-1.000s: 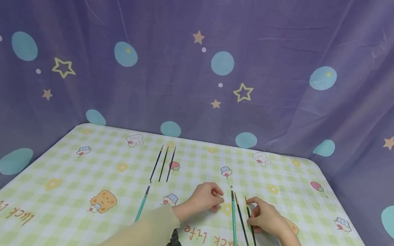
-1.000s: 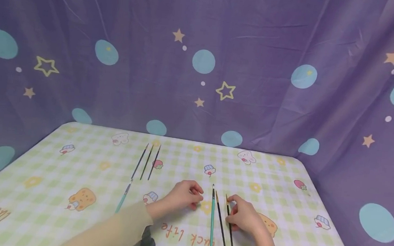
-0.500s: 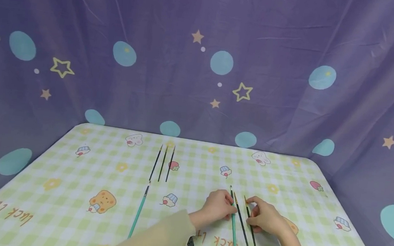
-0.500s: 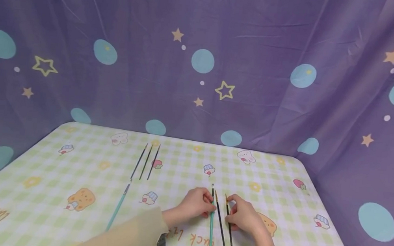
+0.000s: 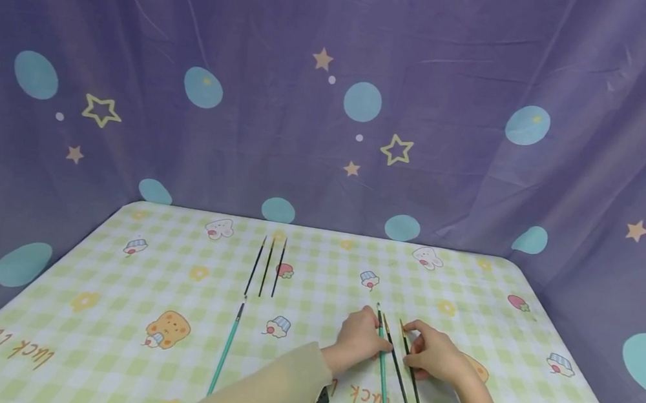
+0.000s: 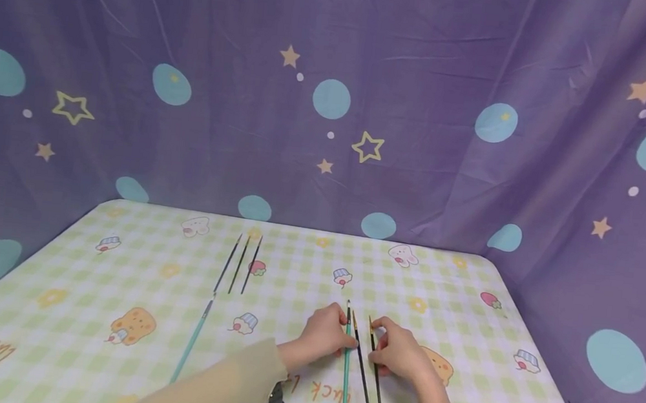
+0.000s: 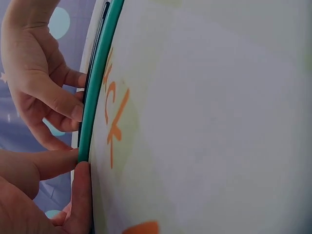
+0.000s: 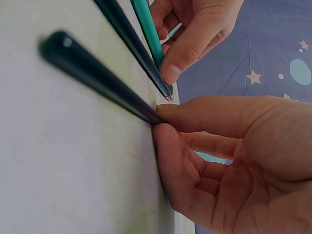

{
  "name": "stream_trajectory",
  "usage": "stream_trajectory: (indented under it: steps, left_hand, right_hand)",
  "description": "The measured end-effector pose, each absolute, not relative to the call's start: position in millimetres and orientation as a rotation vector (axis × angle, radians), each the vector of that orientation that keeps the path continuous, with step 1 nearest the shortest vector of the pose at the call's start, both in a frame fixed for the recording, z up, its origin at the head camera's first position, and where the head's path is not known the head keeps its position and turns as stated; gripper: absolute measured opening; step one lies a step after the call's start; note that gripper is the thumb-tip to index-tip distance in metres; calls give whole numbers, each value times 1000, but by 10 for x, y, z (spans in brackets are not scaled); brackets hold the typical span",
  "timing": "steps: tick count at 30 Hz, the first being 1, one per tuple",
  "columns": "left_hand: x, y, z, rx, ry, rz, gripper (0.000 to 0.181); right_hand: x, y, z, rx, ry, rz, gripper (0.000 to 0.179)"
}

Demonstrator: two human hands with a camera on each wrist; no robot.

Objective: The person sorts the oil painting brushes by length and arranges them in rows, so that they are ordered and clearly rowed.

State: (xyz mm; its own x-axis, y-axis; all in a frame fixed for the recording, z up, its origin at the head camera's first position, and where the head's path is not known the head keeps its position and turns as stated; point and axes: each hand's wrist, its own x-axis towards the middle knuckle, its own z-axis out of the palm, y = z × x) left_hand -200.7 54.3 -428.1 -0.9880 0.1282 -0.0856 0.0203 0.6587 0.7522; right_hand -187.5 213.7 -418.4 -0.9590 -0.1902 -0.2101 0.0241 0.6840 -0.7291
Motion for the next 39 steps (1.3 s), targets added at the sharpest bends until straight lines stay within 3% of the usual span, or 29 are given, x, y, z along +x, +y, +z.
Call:
stream_trajectory:
  steps: [21,39]
  left_hand:
    - [-2054,506,-4238,105,2714,1284,16]
    - [-2032,350,-4193,-24,2624,1373,19]
  right_hand:
    - [-1885,2129,-4191,-115,2640,-1121,50]
    - [-1871,2128,-4180,-123,2640,-1113,51]
